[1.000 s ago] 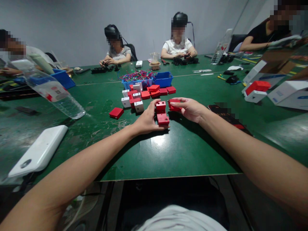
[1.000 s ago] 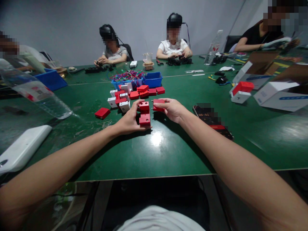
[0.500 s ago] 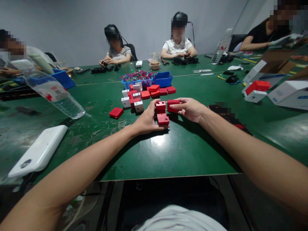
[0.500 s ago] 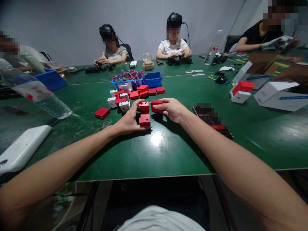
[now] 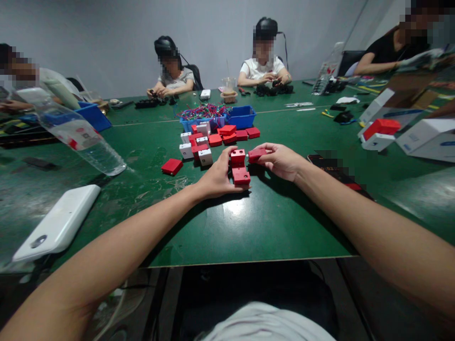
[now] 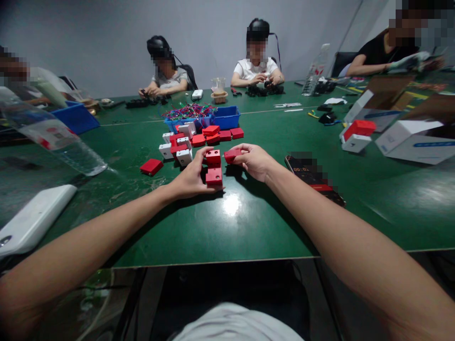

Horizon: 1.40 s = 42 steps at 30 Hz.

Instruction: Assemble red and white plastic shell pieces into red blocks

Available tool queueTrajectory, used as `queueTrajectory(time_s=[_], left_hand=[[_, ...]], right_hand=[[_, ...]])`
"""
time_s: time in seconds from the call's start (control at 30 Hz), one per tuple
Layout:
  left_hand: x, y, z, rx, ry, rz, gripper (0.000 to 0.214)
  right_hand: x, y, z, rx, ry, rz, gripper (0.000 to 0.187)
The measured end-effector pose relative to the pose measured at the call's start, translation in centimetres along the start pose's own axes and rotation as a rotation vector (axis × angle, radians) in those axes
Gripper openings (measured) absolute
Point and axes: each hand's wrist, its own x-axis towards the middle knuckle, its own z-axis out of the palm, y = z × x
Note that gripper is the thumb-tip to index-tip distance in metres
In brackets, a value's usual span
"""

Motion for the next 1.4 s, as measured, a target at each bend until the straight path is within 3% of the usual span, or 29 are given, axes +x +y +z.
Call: queueTrajectory(time_s=[0.63,0.87,1.13,1.4], left_hand=[[0.0,-0.1,0.1,0.013,0.011,0.014,0.103],[0.0,-0.1,0.1,0.018,0.011,0.011,0.103],[0.0,-0.1,0.1,0.014,0.007,0.006,0.103],[0.1,-0.2,0.1,0.017,0.008,0.022,0.104]], right_hand=[[-0.6,-0.5,0.6,0.071,0.026,0.072,0.037],[-0.6,-0.9,0.9,0.094,0.104,0.088,0.041],[-0.8,-1.0,1.1,0.095,0.109,0.069,0.022],[-0.8,-1.2,1.0,0.043,0.17,0.126,0.021]])
